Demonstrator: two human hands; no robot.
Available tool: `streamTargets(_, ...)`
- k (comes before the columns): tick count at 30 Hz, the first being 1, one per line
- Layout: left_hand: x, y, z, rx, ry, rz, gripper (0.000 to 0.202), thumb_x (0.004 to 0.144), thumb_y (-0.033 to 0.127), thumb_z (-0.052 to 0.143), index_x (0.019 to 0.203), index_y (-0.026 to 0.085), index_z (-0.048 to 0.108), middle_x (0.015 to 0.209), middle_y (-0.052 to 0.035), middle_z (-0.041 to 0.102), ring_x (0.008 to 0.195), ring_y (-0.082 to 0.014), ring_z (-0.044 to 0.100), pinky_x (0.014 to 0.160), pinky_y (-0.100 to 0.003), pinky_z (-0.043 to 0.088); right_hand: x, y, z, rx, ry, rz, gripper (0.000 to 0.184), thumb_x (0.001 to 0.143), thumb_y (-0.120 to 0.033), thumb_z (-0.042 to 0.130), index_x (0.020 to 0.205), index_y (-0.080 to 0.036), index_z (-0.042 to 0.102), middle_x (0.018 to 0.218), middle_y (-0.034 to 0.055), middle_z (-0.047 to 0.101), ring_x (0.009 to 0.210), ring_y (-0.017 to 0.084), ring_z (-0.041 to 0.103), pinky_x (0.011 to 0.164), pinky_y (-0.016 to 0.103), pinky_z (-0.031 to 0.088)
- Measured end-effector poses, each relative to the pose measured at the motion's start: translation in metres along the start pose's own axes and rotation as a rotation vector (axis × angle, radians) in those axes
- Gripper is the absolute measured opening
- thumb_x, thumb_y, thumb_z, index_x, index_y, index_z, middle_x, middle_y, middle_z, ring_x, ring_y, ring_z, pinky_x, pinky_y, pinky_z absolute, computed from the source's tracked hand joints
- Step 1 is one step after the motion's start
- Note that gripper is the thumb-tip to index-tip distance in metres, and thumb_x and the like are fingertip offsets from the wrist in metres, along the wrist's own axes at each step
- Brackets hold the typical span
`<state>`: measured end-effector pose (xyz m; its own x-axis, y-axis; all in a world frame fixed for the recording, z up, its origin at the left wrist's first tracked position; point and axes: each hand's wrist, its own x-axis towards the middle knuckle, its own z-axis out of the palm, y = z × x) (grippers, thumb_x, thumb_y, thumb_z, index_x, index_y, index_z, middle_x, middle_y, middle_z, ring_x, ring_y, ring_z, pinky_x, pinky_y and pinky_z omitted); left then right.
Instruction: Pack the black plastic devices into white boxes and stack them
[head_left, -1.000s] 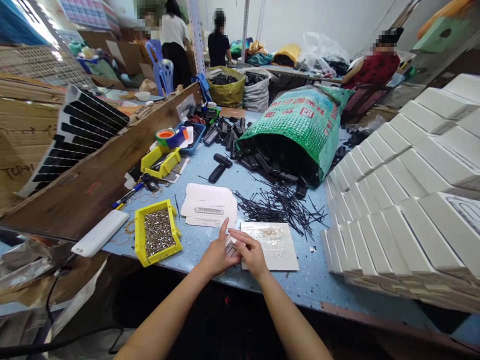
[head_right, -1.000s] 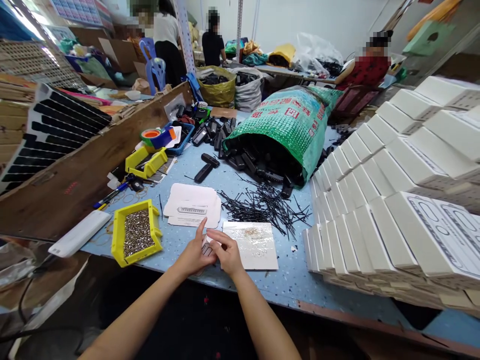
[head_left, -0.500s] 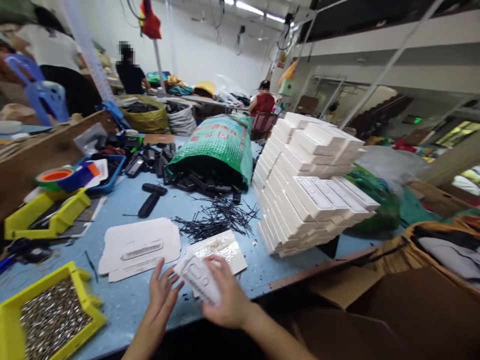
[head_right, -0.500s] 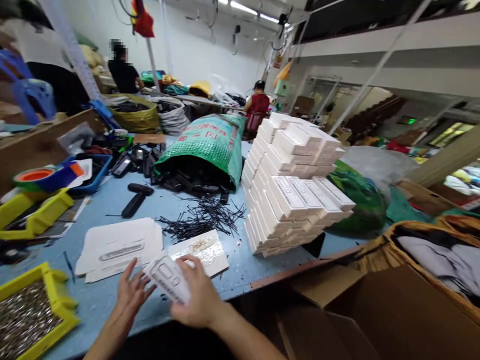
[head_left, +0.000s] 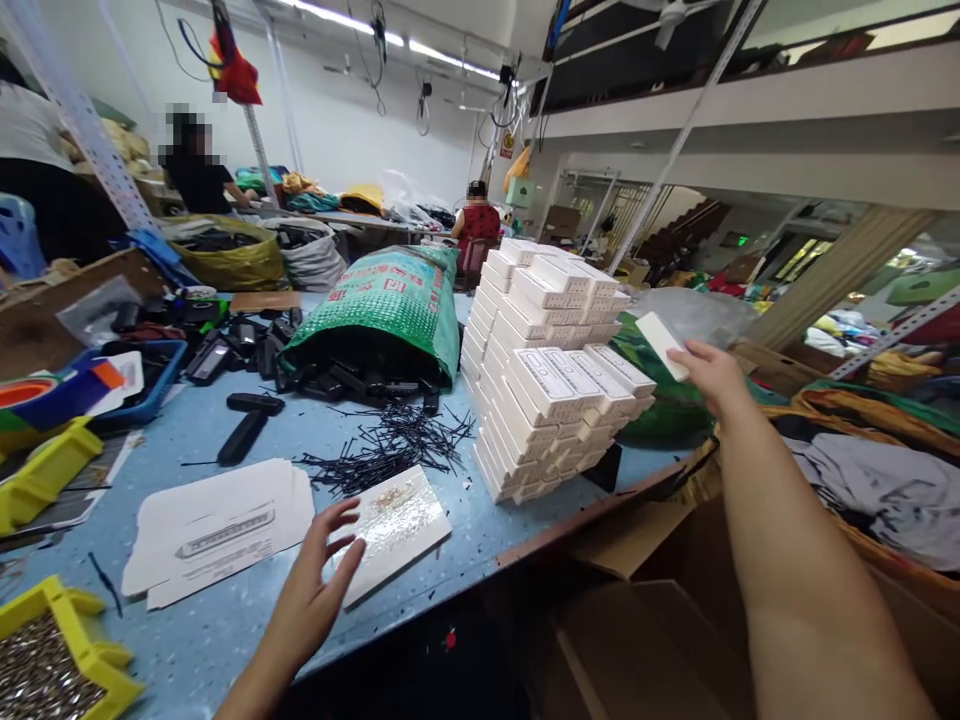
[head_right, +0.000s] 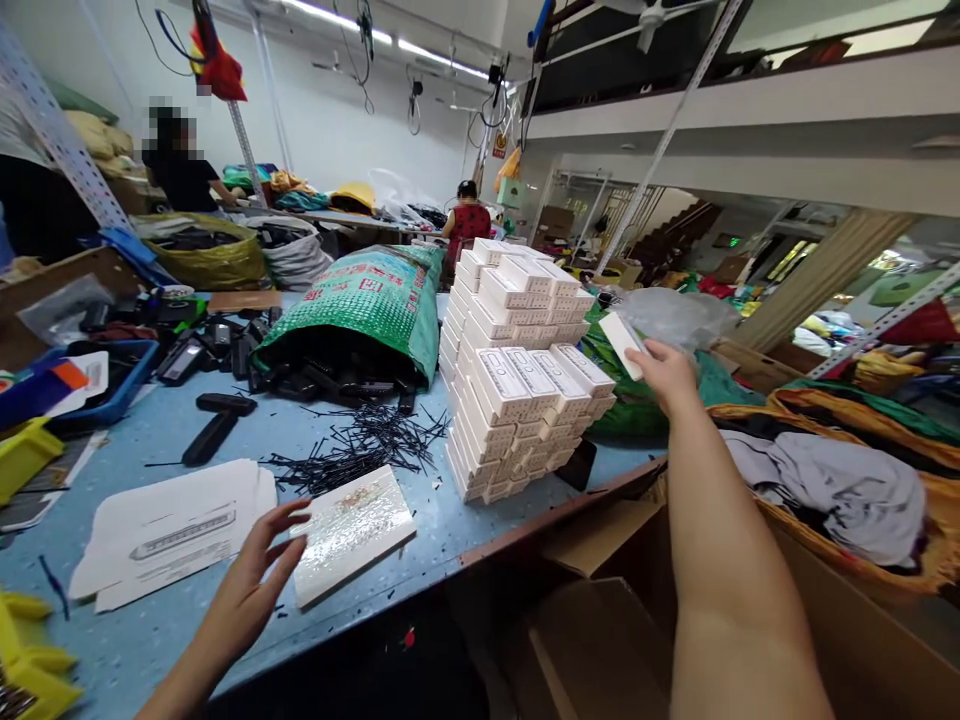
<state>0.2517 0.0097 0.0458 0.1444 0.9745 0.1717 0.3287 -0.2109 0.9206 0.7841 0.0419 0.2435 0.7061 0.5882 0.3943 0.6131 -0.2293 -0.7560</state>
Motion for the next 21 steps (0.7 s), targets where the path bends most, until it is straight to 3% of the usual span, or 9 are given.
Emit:
streamTargets(3, 0.045, 0.066, 0.051, 0.061, -0.184, 0.261, 0.05, 0.094, 0.043, 0.039, 0.141, 0.027, 0.033, 0.149, -0.0099, 0.036, 0.136, -0.0247, 0.037, 0.111, -0.047, 0.034, 0.0, 0.009, 0.009, 0.135, -0.097, 0.223, 0.051, 0.078, -0.024, 0.067, 0.124, -0.003, 0.058, 0.099, 0.0175, 0.066, 0.062, 0.011, 0.058, 0.054, 0.021, 0.042)
streamTargets(6, 0.093, 0.123, 0.108, 0.158, -0.362, 0.517, 0.067, 0.093, 0.047, 0.039, 0.149, 0.018, 0.018, 0.157, -0.0142, 0.02, 0.145, -0.0256, 0.016, 0.118, -0.05, 0.014, 0.0, 0.013, 0.019, 0.17, -0.172, 0.274, 0.038, 0.079, -0.022, 0.064, 0.112, -0.005, 0.064, 0.075, 0.0095, 0.066, 0.047, 0.01, 0.05, 0.045, 0.022, 0.039)
streamTargets(9, 0.121, 0.157, 0.153, 0.263, -0.487, 0.577, 0.072, 0.093, 0.052, 0.036, 0.151, 0.016, 0.011, 0.158, -0.0155, 0.012, 0.146, -0.0265, 0.01, 0.116, -0.055, 0.007, 0.002, 0.018, 0.025, 0.194, -0.23, 0.285, 0.032, 0.077, -0.025, 0.067, 0.103, -0.006, 0.068, 0.065, 0.0066, 0.064, 0.047, 0.011, 0.051, 0.046, 0.022, 0.039)
streamTargets(12, 0.125, 0.166, 0.175, 0.305, -0.496, 0.588, 0.075, 0.092, 0.055, 0.036, 0.151, 0.017, 0.011, 0.158, -0.0158, 0.012, 0.146, -0.0272, 0.01, 0.115, -0.058, 0.008, 0.004, 0.023, 0.024, 0.208, -0.241, 0.279, 0.035, 0.077, -0.026, 0.067, 0.107, -0.008, 0.067, 0.071, 0.0074, 0.066, 0.052, 0.012, 0.054, 0.048, 0.021, 0.04)
streamTargets(15, 0.121, 0.161, 0.18, 0.286, -0.406, 0.587, 0.078, 0.09, 0.054, 0.042, 0.15, 0.014, 0.013, 0.158, -0.0181, 0.013, 0.146, -0.0273, 0.01, 0.116, -0.053, 0.011, 0.005, 0.024, 0.018, 0.159, -0.24, 0.229, 0.038, 0.079, -0.027, 0.066, 0.113, -0.01, 0.066, 0.088, 0.0106, 0.069, 0.062, 0.014, 0.059, 0.055, 0.024, 0.045)
streamTargets(19, 0.122, 0.153, 0.184, 0.255, -0.373, 0.602, 0.079, 0.089, 0.05, 0.047, 0.149, 0.01, 0.014, 0.158, -0.0209, 0.008, 0.146, -0.0265, 0.005, 0.118, -0.048, 0.013, -0.001, 0.012, 0.012, -0.219, -0.063, -0.08, 0.045, 0.079, -0.033, 0.067, 0.12, -0.015, 0.065, 0.113, 0.0135, 0.065, 0.098, 0.026, 0.062, 0.082, 0.033, 0.047)
streamTargets(21, 0.122, 0.152, 0.186, 0.236, -0.375, 0.609, 0.079, 0.088, 0.049, 0.05, 0.148, 0.012, 0.014, 0.158, -0.021, 0.007, 0.146, -0.0268, 0.004, 0.118, -0.049, 0.013, -0.009, -0.001, 0.014, -0.372, -0.055, -0.191, 0.048, 0.082, -0.036, 0.064, 0.126, -0.017, 0.061, 0.12, 0.0149, 0.062, 0.108, 0.03, 0.058, 0.089, 0.037, 0.044)
